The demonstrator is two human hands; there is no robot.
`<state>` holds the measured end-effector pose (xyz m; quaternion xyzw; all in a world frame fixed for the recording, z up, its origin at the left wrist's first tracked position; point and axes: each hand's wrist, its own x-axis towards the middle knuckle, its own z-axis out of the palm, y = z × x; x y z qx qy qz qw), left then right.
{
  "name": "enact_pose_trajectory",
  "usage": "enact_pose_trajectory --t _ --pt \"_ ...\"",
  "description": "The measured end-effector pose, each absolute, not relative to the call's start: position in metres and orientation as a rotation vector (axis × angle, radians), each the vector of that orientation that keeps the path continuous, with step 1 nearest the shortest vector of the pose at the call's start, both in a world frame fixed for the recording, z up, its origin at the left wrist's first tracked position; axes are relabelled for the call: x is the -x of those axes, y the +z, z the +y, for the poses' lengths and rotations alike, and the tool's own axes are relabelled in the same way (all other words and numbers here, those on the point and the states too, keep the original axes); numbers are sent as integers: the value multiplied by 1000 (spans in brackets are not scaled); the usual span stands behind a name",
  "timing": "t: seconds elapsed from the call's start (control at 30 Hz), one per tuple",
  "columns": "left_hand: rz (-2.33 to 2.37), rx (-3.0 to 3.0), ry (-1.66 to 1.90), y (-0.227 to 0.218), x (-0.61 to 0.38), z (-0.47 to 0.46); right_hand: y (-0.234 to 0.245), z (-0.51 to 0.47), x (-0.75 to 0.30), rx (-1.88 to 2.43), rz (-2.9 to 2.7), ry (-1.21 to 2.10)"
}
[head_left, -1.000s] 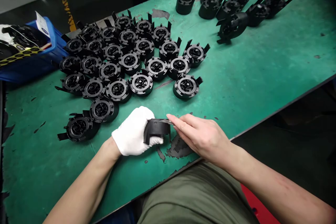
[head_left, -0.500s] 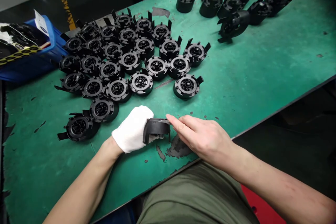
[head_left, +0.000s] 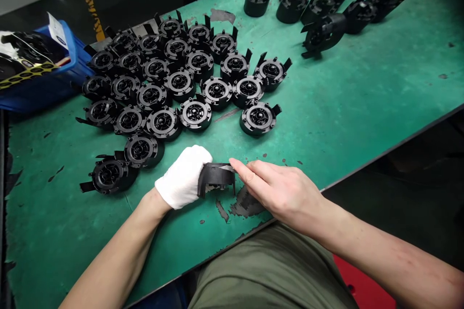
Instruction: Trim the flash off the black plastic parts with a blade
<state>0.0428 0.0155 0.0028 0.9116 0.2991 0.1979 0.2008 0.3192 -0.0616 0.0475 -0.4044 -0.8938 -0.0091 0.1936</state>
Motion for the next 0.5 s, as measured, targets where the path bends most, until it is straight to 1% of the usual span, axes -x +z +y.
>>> enact_pose_trajectory --t 0.5 --pt "879 -2575 451 4 -43 16 50 -61 -322 1080 -2540 -82"
